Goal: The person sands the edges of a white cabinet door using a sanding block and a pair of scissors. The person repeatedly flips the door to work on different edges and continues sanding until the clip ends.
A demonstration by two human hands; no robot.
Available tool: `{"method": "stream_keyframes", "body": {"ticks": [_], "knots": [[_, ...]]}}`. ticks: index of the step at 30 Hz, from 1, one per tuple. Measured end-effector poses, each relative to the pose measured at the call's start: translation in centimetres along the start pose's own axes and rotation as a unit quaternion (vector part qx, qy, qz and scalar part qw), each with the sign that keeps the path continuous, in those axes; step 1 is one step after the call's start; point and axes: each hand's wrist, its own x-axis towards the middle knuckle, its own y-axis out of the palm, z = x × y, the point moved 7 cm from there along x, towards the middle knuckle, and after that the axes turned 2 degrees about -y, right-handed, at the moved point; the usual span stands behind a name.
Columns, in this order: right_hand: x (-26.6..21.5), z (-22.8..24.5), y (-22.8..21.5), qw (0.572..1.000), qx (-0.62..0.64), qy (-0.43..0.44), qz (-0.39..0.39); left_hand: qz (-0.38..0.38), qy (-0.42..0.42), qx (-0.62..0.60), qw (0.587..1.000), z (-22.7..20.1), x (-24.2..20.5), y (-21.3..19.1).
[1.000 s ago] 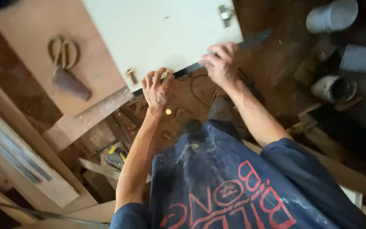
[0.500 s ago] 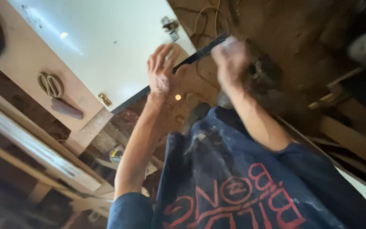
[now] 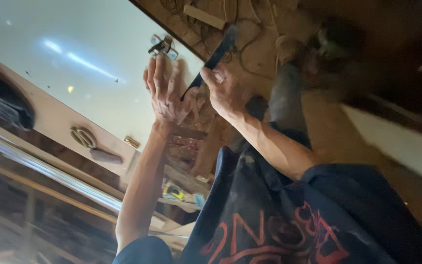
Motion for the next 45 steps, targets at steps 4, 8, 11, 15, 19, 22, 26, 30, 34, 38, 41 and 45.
{"method": "stream_keyframes", "body": {"ticks": [4,8,11,15,19,22,26,30,34,38,41,45], "knots": [[-1.0,-1.0,0.2,0.999,0.021,-0.037,-0.013,0.009,0.048,0.011,0.999,0.5,-0.2,0.0],[-1.7,-2.8,0.9,0.995,0.097,0.003,-0.015,-0.003,0.1,-0.006,0.995,0.7,-0.5,-0.2],[-1.8,-2.8,1.5,0.987,0.139,-0.074,-0.014,-0.017,0.116,0.0,0.993,0.8,-0.9,0.2],[-2.0,-2.0,1.2,0.99,0.019,-0.122,-0.066,-0.02,0.11,0.007,0.994,1.0,-0.8,0.7],[-3.5,-0.5,1.0,0.993,-0.073,-0.061,-0.072,0.002,0.093,0.011,0.996,1.3,-1.1,0.6],[-4.4,0.3,1.0,0.994,-0.081,-0.03,-0.073,-0.012,0.109,-0.013,0.994,1.3,-1.2,0.1],[-4.1,-0.3,0.5,0.994,-0.02,-0.032,-0.098,0.008,0.096,-0.028,0.995,1.5,-1.3,0.2],[-2.4,-1.4,0.5,0.99,0.03,-0.107,-0.091,0.009,0.096,-0.044,0.994,1.5,-1.0,-0.2],[-1.4,-1.7,-0.2,0.986,0.029,-0.126,-0.109,0.001,0.087,-0.067,0.994,1.2,-1.1,-1.1],[0.4,-1.0,-1.1,0.976,0.054,-0.118,-0.173,0.006,0.09,-0.068,0.994,1.0,-0.8,-1.5],[0.0,-1.2,-0.1,0.977,-0.006,-0.138,-0.16,0.02,0.08,-0.067,0.994,1.4,-1.1,-1.3],[-2.3,-2.1,1.5,0.983,0.007,-0.113,-0.142,0.018,0.07,-0.083,0.994,1.9,-1.0,-1.1]]}}
